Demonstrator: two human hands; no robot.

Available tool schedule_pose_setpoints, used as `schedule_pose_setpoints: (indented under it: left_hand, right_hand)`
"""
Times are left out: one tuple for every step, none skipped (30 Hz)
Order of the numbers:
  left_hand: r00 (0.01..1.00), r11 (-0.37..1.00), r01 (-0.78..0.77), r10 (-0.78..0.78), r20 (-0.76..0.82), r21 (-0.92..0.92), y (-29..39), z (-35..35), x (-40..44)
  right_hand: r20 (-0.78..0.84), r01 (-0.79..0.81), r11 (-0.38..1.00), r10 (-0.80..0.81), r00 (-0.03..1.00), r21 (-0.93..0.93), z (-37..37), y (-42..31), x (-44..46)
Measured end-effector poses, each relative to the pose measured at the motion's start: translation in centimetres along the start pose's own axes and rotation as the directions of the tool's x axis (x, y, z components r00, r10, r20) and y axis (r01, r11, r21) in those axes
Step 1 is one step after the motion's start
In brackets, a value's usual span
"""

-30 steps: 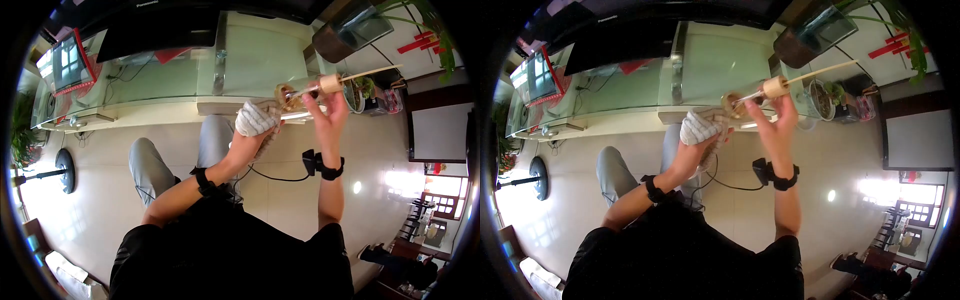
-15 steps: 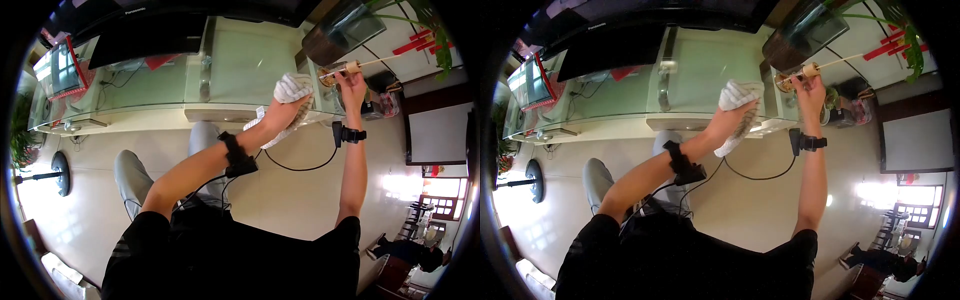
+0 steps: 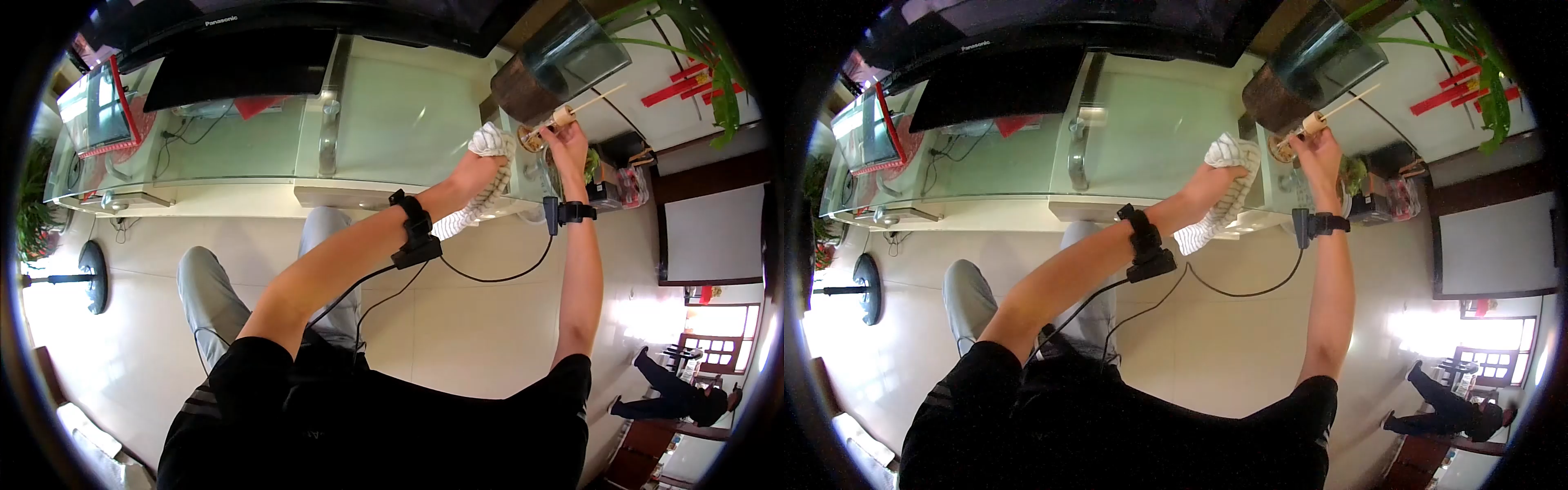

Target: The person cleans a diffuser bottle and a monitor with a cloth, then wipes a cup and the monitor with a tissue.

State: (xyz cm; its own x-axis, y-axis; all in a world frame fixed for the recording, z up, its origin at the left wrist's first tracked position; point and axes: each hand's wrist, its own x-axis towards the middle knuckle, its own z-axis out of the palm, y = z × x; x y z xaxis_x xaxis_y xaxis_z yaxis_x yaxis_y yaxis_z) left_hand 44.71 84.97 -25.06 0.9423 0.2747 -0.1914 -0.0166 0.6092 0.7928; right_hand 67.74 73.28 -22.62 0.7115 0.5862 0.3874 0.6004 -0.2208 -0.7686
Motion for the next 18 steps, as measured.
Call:
schedule_pose_setpoints:
  left_hand:
    - [0.999,0.999,-0.039,0.039,-0.017,0.024,-0.1,0.1,0.3]
    - [0.996,0.996,-0.077,0.079,-0.035,0.049,-0.2,0.3,0.6]
    - [0.992,0.991,-0.112,0.116,-0.051,0.075,-0.4,0.3,0.8]
    - [0.996,0.996,-0.071,0.074,-0.042,0.057,-0.6,0.2,1.0]
    - [0.999,0.999,-0.032,0.033,-0.031,0.039,-0.3,0.2,0.9]
    - [1.000,1.000,0.008,-0.007,-0.018,0.023,-0.1,0.3,1.0]
    - [1.000,1.000,-0.020,0.021,-0.021,0.015,-0.3,0.3,1.1]
    - [0.999,0.999,-0.048,0.048,-0.025,0.008,-0.4,0.3,1.2]
    - [0.997,0.997,-0.075,0.075,-0.030,-0.001,-0.6,0.2,1.2]
    - [0.999,0.999,-0.042,0.042,-0.033,-0.002,-0.7,0.1,1.2]
    - [0.999,1.000,-0.007,0.007,-0.037,-0.002,-0.1,0.3,0.7]
    - [0.999,1.000,0.025,-0.025,-0.041,-0.002,0.2,0.3,0.4]
    - [0.999,1.000,-0.007,0.007,-0.036,-0.010,0.0,0.2,0.6]
    - [0.999,0.999,-0.040,0.039,-0.032,-0.018,-0.3,0.1,0.8]
    - [0.997,0.997,-0.072,0.071,-0.030,-0.026,-0.5,0.0,1.0]
    - [0.997,0.997,-0.068,0.066,-0.042,-0.031,-0.7,-0.1,1.2]
    - [0.996,0.997,-0.065,0.063,-0.055,-0.035,-0.6,-0.1,1.0]
    - [0.996,0.997,-0.062,0.060,-0.070,-0.038,-0.4,-0.1,0.6]
  right_hand:
    - [0.000,-0.002,1.000,0.002,1.000,0.009,0.0,0.6,0.2]
    - [0.000,-0.004,1.000,0.003,1.000,0.018,0.0,0.8,0.2]
    - [0.001,-0.008,1.000,0.008,1.000,0.028,0.1,1.0,0.1]
    - [-0.005,-0.018,1.000,0.018,1.000,0.020,0.2,1.3,0.0]
    - [-0.011,-0.026,1.000,0.026,1.000,0.013,0.3,1.1,-0.2]
    - [-0.019,-0.034,0.999,0.034,0.999,0.006,0.4,1.0,-0.3]
    - [-0.028,-0.038,0.999,0.039,0.999,0.026,0.4,0.9,-0.4]
    - [-0.036,-0.043,0.998,0.044,0.998,0.047,0.5,1.0,-0.6]
    - [-0.042,-0.047,0.997,0.050,0.998,0.067,0.8,1.0,-0.7]
    - [-0.021,-0.054,0.997,0.055,0.998,0.046,0.7,1.3,-0.6]
    - [0.001,-0.060,0.998,0.060,0.998,0.025,0.3,1.7,-0.4]
    - [0.022,-0.064,0.998,0.064,0.998,0.006,0.1,2.1,-0.2]
    - [0.014,-0.072,0.997,0.071,0.997,0.038,0.2,2.6,0.0]
    - [0.007,-0.079,0.994,0.079,0.997,0.070,0.3,2.7,-0.1]
    - [0.002,-0.087,0.991,0.088,0.996,0.103,0.4,2.9,-0.2]
    - [0.017,-0.076,0.989,0.075,0.997,0.126,0.5,2.9,-0.2]
    - [0.032,-0.064,0.986,0.060,0.998,0.151,0.4,3.0,-0.3]
    - [0.047,-0.053,0.983,0.045,0.998,0.176,0.5,3.2,-0.4]
